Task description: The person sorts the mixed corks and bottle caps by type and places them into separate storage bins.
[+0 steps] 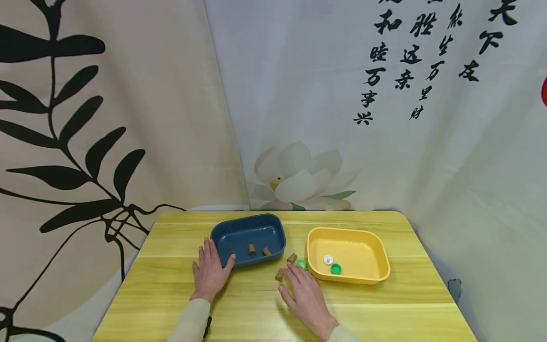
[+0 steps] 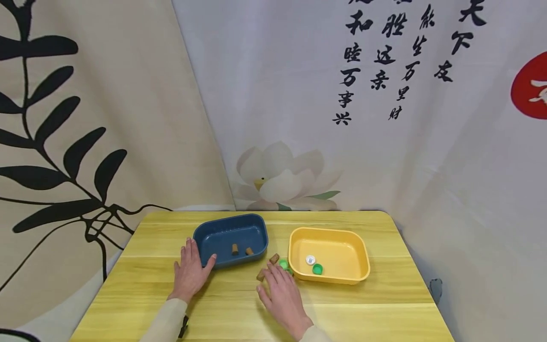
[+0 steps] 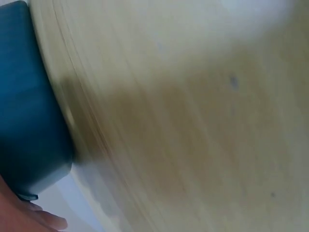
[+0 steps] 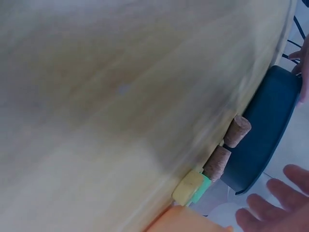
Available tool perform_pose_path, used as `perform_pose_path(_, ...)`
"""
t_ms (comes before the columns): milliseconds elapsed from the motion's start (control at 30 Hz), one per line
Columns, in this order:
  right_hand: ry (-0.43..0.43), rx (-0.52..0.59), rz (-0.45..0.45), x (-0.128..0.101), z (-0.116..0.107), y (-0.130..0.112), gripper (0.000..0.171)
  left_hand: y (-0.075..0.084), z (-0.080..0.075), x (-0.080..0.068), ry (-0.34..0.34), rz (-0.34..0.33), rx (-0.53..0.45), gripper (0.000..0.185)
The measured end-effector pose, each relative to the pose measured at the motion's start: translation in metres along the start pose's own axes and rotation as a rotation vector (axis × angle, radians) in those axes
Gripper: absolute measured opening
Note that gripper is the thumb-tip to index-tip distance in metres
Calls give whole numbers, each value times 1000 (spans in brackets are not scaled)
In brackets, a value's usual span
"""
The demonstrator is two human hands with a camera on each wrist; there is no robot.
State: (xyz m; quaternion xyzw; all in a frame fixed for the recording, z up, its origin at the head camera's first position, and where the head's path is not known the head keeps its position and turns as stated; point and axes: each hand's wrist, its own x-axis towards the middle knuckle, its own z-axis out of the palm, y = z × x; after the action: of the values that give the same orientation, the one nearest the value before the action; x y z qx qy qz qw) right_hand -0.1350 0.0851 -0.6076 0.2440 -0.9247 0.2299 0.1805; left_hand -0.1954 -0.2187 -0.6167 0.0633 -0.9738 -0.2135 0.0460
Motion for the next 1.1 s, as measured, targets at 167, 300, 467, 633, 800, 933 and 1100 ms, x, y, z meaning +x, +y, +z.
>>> perform_pose_path(167,-37,-10,52,7,5,-1,52,-3,-1,1,-27,-2,-12,103)
perform_pose_path(300,-69,-31,83,17,11,1,57,-4,-1,0,-36,3,-5,103)
perform_pose_path(467,-146,-61,152,31,19,4,61,-4,0,-1,-15,12,-4,103)
perform_pose_path(633,-229,-43,231,44,26,8,66,-3,0,0,-7,12,-15,102)
perform_pose_path(800,-322,-78,251,43,28,9,68,-2,2,1,-24,18,-13,101)
perform_pose_path(933,-341,-126,152,32,28,6,59,-3,0,0,-31,15,-9,102)
perform_pose_path(1100,-346,-177,33,14,25,0,60,-4,-1,-1,-29,21,-5,103)
